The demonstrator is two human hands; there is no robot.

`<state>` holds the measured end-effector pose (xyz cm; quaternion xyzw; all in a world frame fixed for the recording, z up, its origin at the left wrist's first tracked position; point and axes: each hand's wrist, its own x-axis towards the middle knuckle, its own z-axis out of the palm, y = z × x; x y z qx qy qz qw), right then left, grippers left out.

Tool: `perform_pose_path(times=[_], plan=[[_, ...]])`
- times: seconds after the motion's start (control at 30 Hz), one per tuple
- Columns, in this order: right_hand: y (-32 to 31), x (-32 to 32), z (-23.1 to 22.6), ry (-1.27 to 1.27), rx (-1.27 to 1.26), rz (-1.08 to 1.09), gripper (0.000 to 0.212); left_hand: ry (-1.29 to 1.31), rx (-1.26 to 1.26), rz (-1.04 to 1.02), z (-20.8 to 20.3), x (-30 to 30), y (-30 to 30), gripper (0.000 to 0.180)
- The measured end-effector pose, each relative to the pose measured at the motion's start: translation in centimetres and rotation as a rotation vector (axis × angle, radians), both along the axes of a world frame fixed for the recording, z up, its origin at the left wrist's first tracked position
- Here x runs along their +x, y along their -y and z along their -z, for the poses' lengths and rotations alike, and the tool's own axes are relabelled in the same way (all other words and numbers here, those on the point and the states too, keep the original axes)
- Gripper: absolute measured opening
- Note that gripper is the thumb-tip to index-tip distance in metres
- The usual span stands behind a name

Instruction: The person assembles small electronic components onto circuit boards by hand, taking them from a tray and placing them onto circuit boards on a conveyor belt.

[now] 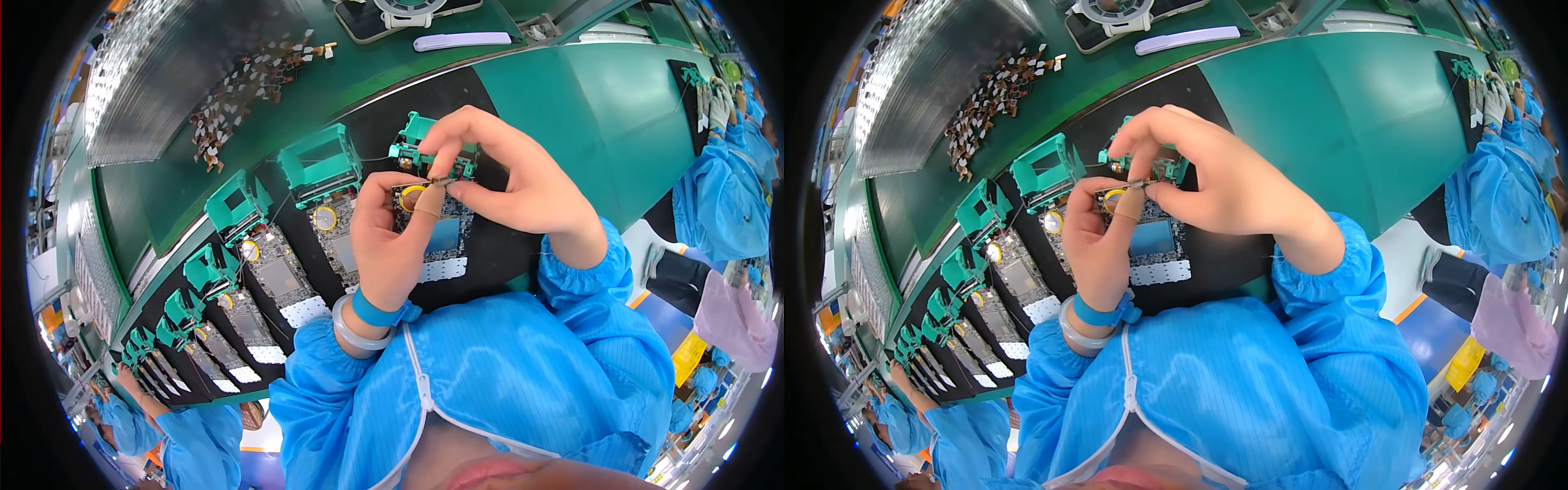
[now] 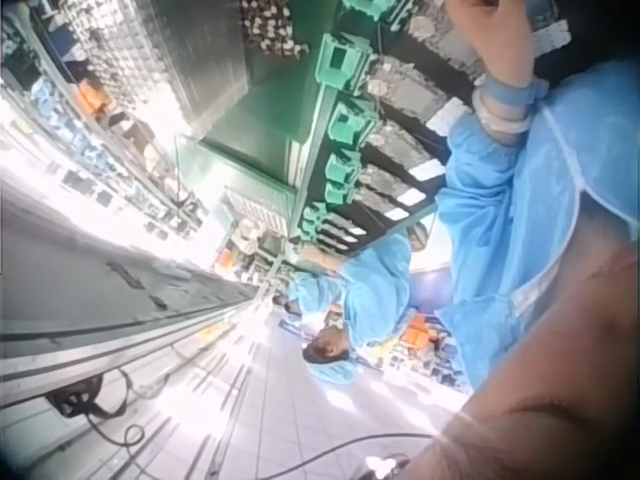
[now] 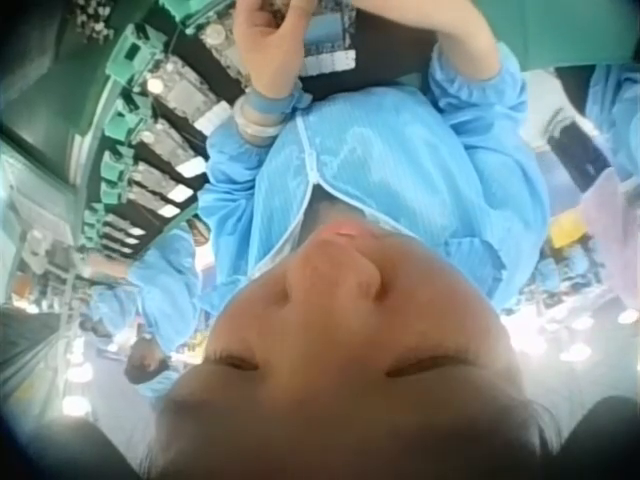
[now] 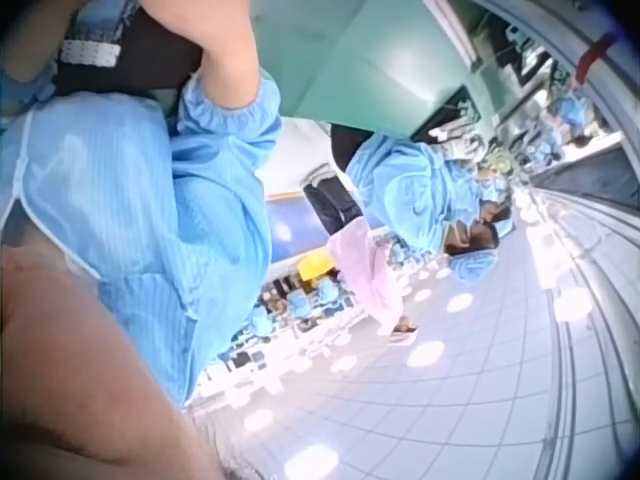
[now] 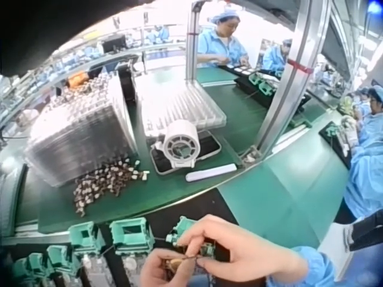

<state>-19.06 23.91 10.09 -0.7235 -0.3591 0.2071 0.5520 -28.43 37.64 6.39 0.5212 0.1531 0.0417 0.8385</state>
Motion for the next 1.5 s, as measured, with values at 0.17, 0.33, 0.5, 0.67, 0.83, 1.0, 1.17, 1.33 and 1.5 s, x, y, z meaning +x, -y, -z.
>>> perform_pose_path(times=[0.17, 0.33, 0.5, 0.67, 0.83, 1.0, 1.17, 1.33, 1.5], plan=[[-0.2, -0.2, 0.3, -0.010, 0.013, -0.007, 0.042, 0.049, 0.080, -0.036, 0.4, -0.2, 0.4, 0.022], [0.1, 0.3, 0.4, -0.059, -0.016, -0.019, 0.037, 0.074, 0.097, -0.032, 0.8, 0.0, 0.5, 0.023], [-0.1, 1.2, 0.7, -0.042, 0.262, 0.073, 0.026, 0.174, 0.004, -0.008, 0.9, 0.4, -0.1, 0.029], [0.8, 4.5, 4.4, 0.129, 0.115, 0.374, 0.015, -0.026, 0.051, 0.263, 0.5, -1.3, -0.4, 0.068], [2.7, 6.3, 6.9, 0.069, 0.030, 0.596, 0.017, -0.025, 0.435, 0.261, -3.8, -6.2, -5.5, 0.063], [5.5, 6.6, 7.6, 0.131, -0.100, 0.674, 0.015, -0.186, 0.756, -0.595, -3.6, -12.6, -16.1, 0.025], [3.3, 2.9, 4.4, -0.052, -0.563, 0.706, 0.013, -0.825, 1.493, -0.913, 5.2, -28.8, -33.1, 0.042], [5.6, 2.6, 5.6, -0.119, -0.487, 0.543, 0.020, -1.040, 1.672, -0.758, 7.7, -30.0, -34.4, 0.052], [4.7, -1.0, 3.1, -0.234, -0.205, 0.446, 0.054, -1.136, 1.801, -0.714, 5.9, -28.0, -33.2, 0.048]])
